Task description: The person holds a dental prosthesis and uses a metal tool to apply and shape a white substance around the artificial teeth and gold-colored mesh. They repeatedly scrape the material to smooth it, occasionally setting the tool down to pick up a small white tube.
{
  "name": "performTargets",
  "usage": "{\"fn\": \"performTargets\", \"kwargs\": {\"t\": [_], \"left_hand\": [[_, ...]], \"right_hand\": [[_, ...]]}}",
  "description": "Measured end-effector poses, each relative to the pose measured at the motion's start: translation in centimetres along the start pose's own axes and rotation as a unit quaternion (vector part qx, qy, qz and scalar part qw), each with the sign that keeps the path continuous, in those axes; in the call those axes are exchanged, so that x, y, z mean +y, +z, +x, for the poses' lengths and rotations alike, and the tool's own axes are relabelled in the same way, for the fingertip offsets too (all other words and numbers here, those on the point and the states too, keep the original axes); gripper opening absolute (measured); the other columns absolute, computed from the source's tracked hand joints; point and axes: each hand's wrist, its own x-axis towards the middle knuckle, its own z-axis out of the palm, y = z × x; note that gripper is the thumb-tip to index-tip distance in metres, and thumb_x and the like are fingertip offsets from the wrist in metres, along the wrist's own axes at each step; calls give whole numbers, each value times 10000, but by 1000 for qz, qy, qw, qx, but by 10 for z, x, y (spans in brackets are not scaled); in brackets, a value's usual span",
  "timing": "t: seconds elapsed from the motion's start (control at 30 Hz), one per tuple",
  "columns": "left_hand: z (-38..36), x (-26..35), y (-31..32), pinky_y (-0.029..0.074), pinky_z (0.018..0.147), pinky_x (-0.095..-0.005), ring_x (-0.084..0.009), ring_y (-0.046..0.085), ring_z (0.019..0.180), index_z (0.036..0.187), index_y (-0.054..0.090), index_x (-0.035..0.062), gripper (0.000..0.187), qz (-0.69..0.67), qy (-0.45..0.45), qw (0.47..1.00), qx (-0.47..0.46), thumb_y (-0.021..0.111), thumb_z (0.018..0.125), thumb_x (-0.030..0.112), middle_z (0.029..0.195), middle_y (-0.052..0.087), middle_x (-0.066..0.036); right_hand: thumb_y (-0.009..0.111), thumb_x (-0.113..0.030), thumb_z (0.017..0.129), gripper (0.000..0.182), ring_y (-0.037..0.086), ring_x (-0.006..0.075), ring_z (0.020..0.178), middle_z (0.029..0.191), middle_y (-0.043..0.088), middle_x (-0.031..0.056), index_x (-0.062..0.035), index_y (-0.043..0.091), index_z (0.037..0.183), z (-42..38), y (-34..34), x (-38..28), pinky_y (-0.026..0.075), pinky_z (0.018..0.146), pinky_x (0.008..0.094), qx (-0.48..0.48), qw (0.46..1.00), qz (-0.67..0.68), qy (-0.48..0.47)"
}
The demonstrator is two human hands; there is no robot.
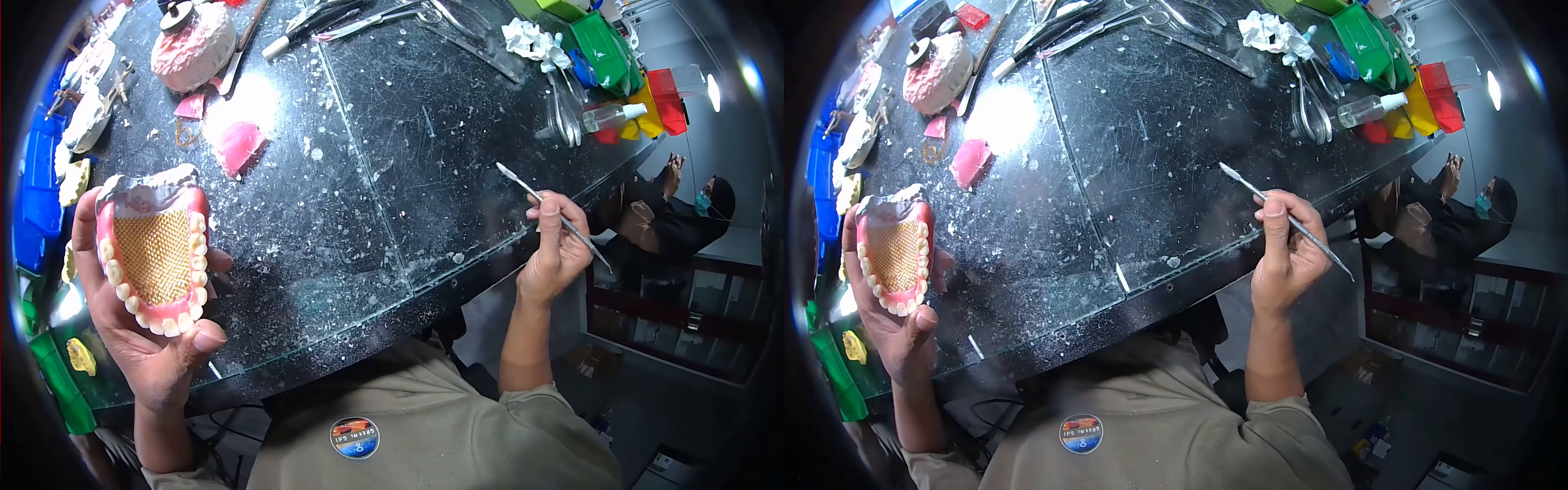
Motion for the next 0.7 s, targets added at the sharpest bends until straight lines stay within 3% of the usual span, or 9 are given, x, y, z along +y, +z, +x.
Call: {"fn": "performTargets", "kwargs": {"t": [0.17, 0.4, 0.53, 0.7], "left_hand": [[-1, -2, -5, 486, 719, -250, -190, 581, 900, 1371, 129, 38, 1141, 40, 2, 999, -22, 793, 550, 471, 1163, 454, -102], [-1, -2, -4, 491, 732, -260, -194, 582, 905, 1369, 131, 39, 1141, 25, 3, 999, -23, 800, 546, 459, 1168, 455, -103], [0, 2, 3, 513, 720, -280, -198, 608, 827, 1323, 193, -5, 1128, -17, 1, 1000, 16, 842, 496, 403, 1197, 425, -122], [-1, 3, 3, 515, 727, -288, -203, 607, 837, 1333, 159, 12, 1141, -16, -4, 1000, 10, 839, 504, 401, 1139, 477, -128]], "right_hand": [[588, -35, 824, 94, 564, 110, 687, 818, 609, 104, 50, 591, 863, 0, 0, 0, 460, 644, 211, -10, 1000, 3, -3], [587, -35, 824, 101, 566, 110, 686, 820, 610, 106, 56, 591, 869, 0, 0, -1, 462, 646, 213, -11, 1000, 4, -5], [587, -36, 825, 102, 568, 111, 684, 814, 609, 103, 55, 590, 871, 0, -1, 1, 463, 649, 212, 8, 1000, -12, 6], [581, -30, 826, 97, 572, 116, 687, 816, 608, 107, 54, 588, 873, -1, -1, 1, 467, 654, 215, 5, 1000, -3, 1]]}}
